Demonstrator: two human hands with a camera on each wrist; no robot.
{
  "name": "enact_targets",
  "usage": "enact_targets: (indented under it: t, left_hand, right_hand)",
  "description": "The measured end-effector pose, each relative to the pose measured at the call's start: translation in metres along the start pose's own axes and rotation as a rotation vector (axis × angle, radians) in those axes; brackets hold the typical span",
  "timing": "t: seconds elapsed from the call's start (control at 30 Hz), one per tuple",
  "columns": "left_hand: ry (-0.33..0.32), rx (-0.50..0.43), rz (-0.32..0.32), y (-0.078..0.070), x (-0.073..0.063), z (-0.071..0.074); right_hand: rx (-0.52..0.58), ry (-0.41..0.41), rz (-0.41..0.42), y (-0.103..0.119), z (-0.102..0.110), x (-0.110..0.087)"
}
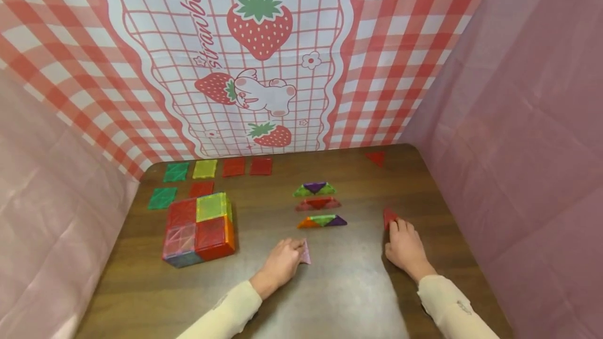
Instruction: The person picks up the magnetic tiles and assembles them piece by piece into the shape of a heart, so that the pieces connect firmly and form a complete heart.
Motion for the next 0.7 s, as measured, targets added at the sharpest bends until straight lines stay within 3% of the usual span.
enact_targets:
  t: [0.37, 0.7]
  left_hand:
    - [0.013, -0.027, 0.02, 0.002, 0.002, 0.001]
    - [-0.027, 0.005, 0.01, 0.003, 0.0, 0.0]
  right_hand:
    - [0.029, -0.133, 0.165, 0.075, 0.005, -0.03]
    - [0.069, -0.101, 0.379, 0.143, 0.01, -0.028]
Point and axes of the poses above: each hand's wrist, its own x-axis towards the middle knuckle, its own z-axis out of the back of the hand, y = z × x, the point moved 1 cm from there along x, towards the middle knuckle, and after that the axes turned 15 degrees about -x, right-handed, at the moved point
